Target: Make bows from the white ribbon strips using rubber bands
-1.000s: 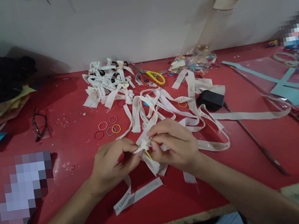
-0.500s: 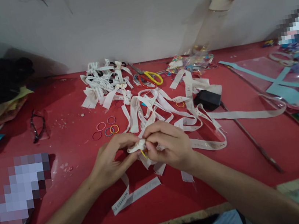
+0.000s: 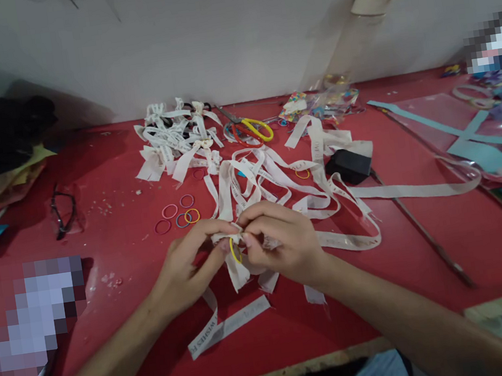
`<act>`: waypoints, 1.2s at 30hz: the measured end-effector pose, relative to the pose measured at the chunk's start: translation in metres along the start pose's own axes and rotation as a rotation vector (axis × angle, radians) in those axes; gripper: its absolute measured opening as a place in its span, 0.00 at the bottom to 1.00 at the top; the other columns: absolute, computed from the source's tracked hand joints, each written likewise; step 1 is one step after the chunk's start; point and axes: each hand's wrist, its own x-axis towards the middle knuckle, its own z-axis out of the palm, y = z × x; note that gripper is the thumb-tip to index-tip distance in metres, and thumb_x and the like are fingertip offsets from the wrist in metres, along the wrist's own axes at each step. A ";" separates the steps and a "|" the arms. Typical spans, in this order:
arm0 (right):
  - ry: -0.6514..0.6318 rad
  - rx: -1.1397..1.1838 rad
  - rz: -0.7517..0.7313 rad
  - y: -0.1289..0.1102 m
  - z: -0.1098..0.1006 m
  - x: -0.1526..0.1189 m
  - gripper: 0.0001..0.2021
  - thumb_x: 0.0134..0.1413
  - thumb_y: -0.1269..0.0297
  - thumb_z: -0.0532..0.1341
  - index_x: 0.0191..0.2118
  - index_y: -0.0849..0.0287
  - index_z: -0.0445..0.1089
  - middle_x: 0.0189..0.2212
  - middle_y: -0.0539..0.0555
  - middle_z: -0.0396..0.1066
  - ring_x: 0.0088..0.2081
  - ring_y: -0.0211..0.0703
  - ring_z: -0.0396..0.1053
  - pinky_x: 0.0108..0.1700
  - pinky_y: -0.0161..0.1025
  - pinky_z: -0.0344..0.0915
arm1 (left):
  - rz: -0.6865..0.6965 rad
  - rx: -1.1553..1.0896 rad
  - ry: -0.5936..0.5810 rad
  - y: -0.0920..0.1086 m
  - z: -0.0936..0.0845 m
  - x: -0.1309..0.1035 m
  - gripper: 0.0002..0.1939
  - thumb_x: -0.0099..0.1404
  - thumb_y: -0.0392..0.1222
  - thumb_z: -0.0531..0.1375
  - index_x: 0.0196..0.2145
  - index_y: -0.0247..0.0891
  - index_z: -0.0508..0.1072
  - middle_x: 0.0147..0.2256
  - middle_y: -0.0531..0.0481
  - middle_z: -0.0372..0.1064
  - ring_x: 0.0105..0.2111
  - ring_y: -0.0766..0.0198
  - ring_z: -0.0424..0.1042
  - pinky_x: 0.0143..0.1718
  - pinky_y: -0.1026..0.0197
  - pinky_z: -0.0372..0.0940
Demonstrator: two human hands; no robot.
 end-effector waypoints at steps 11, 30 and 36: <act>-0.125 0.355 0.416 -0.003 -0.001 0.004 0.10 0.54 0.73 0.58 0.22 0.59 0.65 0.24 0.49 0.67 0.27 0.34 0.64 0.29 0.32 0.61 | -0.121 -0.085 -0.017 0.000 0.000 0.004 0.08 0.69 0.36 0.55 0.44 0.40 0.70 0.36 0.51 0.73 0.32 0.68 0.73 0.32 0.68 0.68; -0.304 0.355 0.520 -0.001 0.000 0.004 0.12 0.54 0.74 0.56 0.21 0.59 0.63 0.23 0.48 0.66 0.26 0.33 0.62 0.29 0.32 0.58 | 0.506 0.495 0.077 0.002 -0.007 0.011 0.09 0.60 0.30 0.62 0.27 0.38 0.66 0.30 0.51 0.71 0.32 0.65 0.68 0.35 0.61 0.66; -0.244 0.338 0.479 -0.005 0.001 0.003 0.11 0.55 0.72 0.57 0.23 0.59 0.64 0.25 0.49 0.66 0.27 0.33 0.62 0.28 0.32 0.57 | 0.290 0.322 0.249 0.004 -0.001 0.008 0.14 0.60 0.27 0.61 0.23 0.37 0.62 0.28 0.53 0.66 0.28 0.69 0.66 0.31 0.65 0.63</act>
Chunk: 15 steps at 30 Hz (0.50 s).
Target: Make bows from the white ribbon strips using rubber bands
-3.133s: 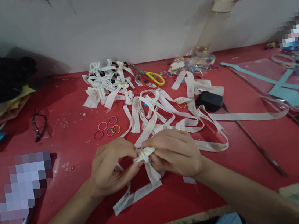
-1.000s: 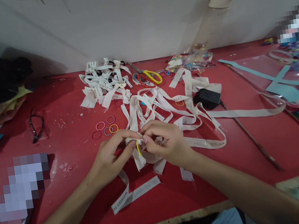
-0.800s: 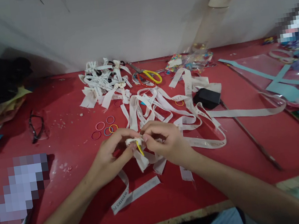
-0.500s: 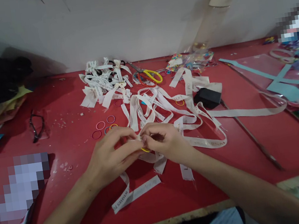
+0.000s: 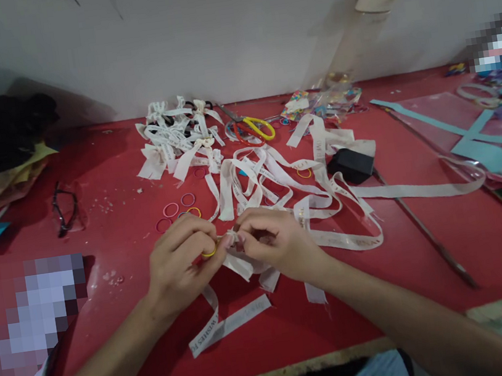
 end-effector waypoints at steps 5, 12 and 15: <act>-0.009 -0.008 -0.006 0.003 0.001 -0.001 0.11 0.54 0.74 0.57 0.22 0.59 0.61 0.23 0.47 0.63 0.26 0.32 0.59 0.29 0.32 0.56 | -0.069 -0.115 -0.122 0.000 0.001 -0.001 0.10 0.61 0.28 0.62 0.27 0.37 0.64 0.35 0.49 0.67 0.35 0.67 0.70 0.36 0.64 0.66; -0.042 0.049 0.035 0.006 0.002 0.000 0.13 0.56 0.71 0.56 0.21 0.59 0.60 0.23 0.47 0.62 0.27 0.33 0.60 0.30 0.33 0.56 | -0.089 -0.216 -0.164 -0.005 0.001 -0.002 0.08 0.61 0.29 0.62 0.34 0.38 0.66 0.35 0.50 0.68 0.36 0.67 0.71 0.38 0.64 0.68; -0.061 0.079 0.044 0.006 0.001 0.001 0.12 0.57 0.71 0.56 0.23 0.59 0.63 0.25 0.48 0.66 0.28 0.34 0.63 0.32 0.33 0.59 | -0.038 -0.180 -0.178 -0.005 -0.001 -0.001 0.10 0.61 0.31 0.64 0.39 0.38 0.69 0.37 0.49 0.69 0.38 0.66 0.71 0.39 0.65 0.68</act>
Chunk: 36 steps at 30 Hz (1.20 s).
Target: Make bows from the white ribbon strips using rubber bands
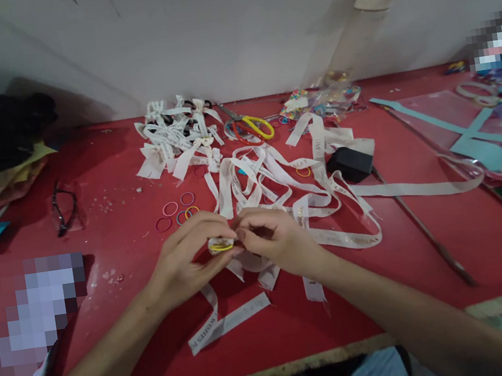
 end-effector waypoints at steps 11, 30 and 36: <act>0.072 -0.076 -0.175 -0.002 -0.001 -0.001 0.10 0.57 0.71 0.56 0.25 0.58 0.67 0.27 0.50 0.70 0.30 0.36 0.67 0.33 0.35 0.63 | -0.196 -0.103 0.104 0.003 0.000 0.004 0.06 0.60 0.35 0.65 0.29 0.37 0.71 0.29 0.51 0.72 0.31 0.67 0.72 0.33 0.66 0.67; 0.072 0.060 -0.104 -0.006 -0.001 -0.002 0.11 0.59 0.69 0.57 0.25 0.58 0.67 0.26 0.50 0.71 0.29 0.35 0.68 0.30 0.34 0.63 | -0.431 -0.442 0.041 -0.001 0.000 0.004 0.04 0.61 0.38 0.65 0.29 0.38 0.76 0.29 0.51 0.73 0.30 0.66 0.73 0.32 0.64 0.70; 0.035 0.204 0.004 -0.007 -0.002 -0.004 0.11 0.62 0.62 0.57 0.30 0.59 0.70 0.25 0.49 0.71 0.26 0.33 0.67 0.28 0.31 0.63 | -0.747 -0.834 0.081 -0.003 0.008 0.002 0.09 0.61 0.45 0.65 0.29 0.37 0.75 0.25 0.50 0.72 0.22 0.68 0.71 0.24 0.65 0.69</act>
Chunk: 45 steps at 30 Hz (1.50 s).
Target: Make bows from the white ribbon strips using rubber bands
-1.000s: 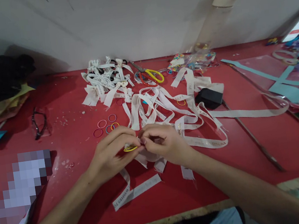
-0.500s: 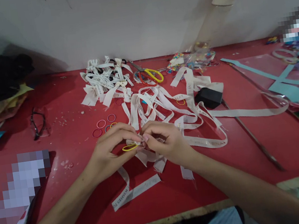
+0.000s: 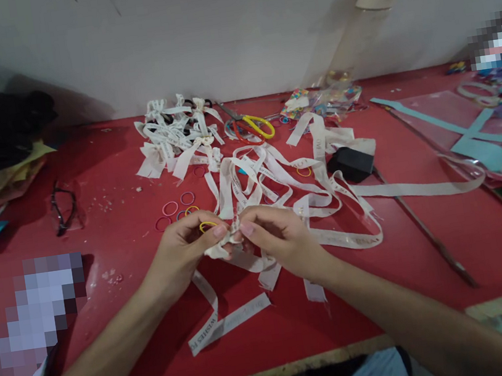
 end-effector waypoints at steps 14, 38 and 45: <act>0.066 -0.241 -0.090 0.003 0.003 -0.002 0.02 0.55 0.67 0.64 0.34 0.57 0.70 0.32 0.50 0.75 0.32 0.36 0.72 0.34 0.33 0.68 | 0.083 0.136 0.125 0.001 0.002 0.000 0.07 0.58 0.42 0.66 0.28 0.37 0.74 0.26 0.53 0.71 0.23 0.69 0.69 0.25 0.66 0.67; -0.021 -0.047 0.167 0.006 0.003 0.000 0.13 0.61 0.53 0.58 0.32 0.58 0.65 0.27 0.46 0.66 0.27 0.32 0.64 0.28 0.30 0.61 | 0.784 0.893 0.054 0.005 -0.006 -0.007 0.08 0.60 0.30 0.64 0.37 0.37 0.74 0.37 0.48 0.76 0.38 0.67 0.75 0.41 0.65 0.70; -0.040 -0.093 0.107 0.007 0.000 0.001 0.10 0.62 0.57 0.57 0.33 0.57 0.68 0.28 0.47 0.66 0.30 0.33 0.64 0.32 0.31 0.61 | 0.873 0.935 0.064 0.005 -0.005 -0.005 0.09 0.59 0.30 0.66 0.37 0.36 0.73 0.36 0.48 0.76 0.37 0.67 0.76 0.41 0.66 0.70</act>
